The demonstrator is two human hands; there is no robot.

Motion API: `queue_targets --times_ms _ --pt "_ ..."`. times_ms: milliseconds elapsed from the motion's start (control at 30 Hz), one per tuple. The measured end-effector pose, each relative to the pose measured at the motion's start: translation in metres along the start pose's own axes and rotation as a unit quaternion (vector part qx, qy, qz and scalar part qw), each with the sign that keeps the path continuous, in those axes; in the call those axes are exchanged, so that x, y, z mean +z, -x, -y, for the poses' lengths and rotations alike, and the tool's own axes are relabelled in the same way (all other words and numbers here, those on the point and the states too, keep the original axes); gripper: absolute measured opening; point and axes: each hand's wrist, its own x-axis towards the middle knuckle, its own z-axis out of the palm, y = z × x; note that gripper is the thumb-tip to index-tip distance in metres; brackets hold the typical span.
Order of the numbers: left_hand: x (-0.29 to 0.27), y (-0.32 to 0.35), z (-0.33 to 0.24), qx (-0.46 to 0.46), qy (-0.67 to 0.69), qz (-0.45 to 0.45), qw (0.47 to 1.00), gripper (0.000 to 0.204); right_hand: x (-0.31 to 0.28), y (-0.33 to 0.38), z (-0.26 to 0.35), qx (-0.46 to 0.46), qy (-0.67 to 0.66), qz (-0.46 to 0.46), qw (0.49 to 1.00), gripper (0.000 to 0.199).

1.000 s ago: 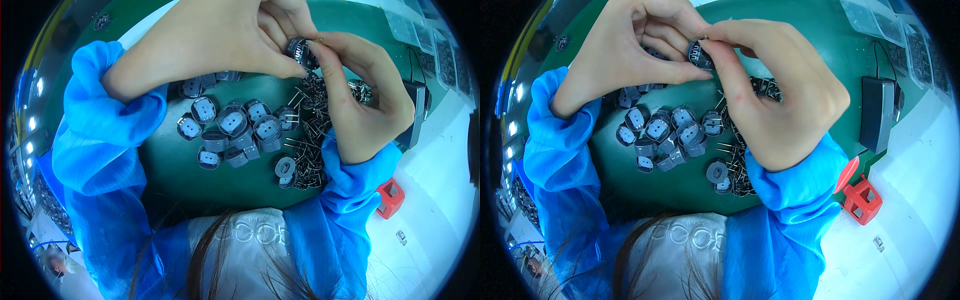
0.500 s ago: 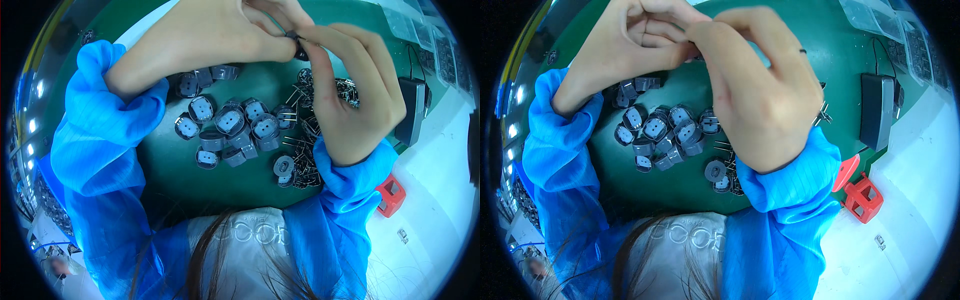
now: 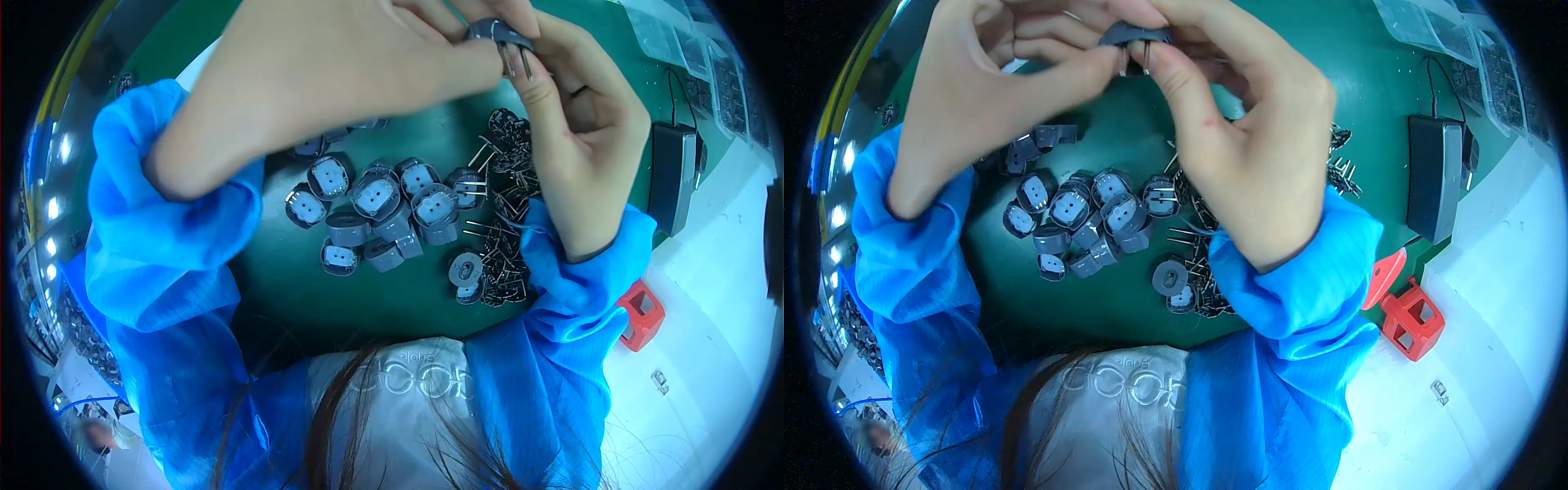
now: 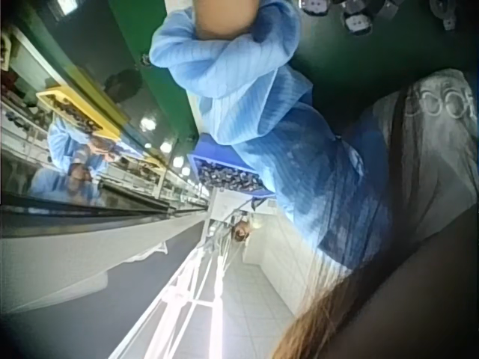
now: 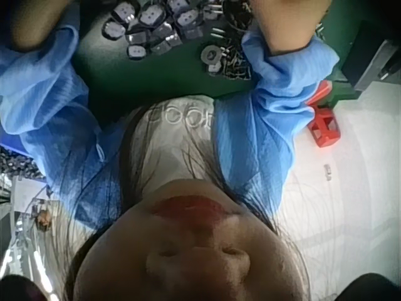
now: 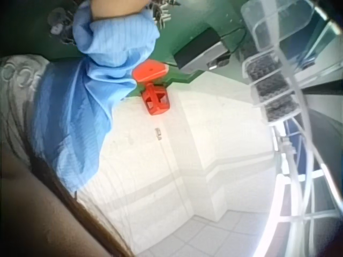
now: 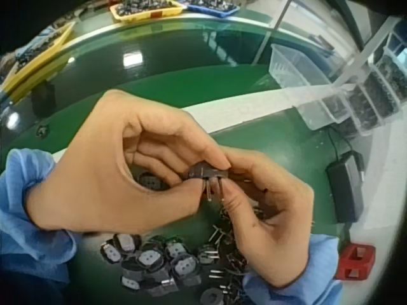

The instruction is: The person inserts metal pins into small gray plastic housings on a green workbench. They pick up a housing, align a pin, and press it into place, repeating this process for multiple units. The person handles the components by hand without using any tools.

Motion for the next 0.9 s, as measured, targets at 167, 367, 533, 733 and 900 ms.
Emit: queue_targets --times_ms 167,367,533,733,900 --pt "-0.047 -0.018 0.023 0.050 -0.313 -0.109 0.942 0.027 -0.034 -0.005 0.038 0.080 0.225 0.091 0.967 0.025" --pt "-0.075 -0.017 0.047 0.006 -0.565 -0.211 0.798 0.032 -0.035 0.001 0.013 -0.007 0.257 0.143 0.956 0.031" --pt "-0.074 -0.025 0.039 0.156 -0.526 -0.012 0.836 0.035 -0.038 0.003 0.031 -0.005 0.335 0.147 0.931 0.023" --pt "-0.045 -0.002 -0.019 0.048 -0.294 0.234 0.926 0.030 -0.023 0.001 0.033 -0.074 0.385 0.116 0.913 0.009" --pt "-0.030 -0.016 0.015 0.063 -0.236 0.204 0.948 0.031 -0.019 0.001 0.031 -0.077 0.301 0.070 0.948 0.008"
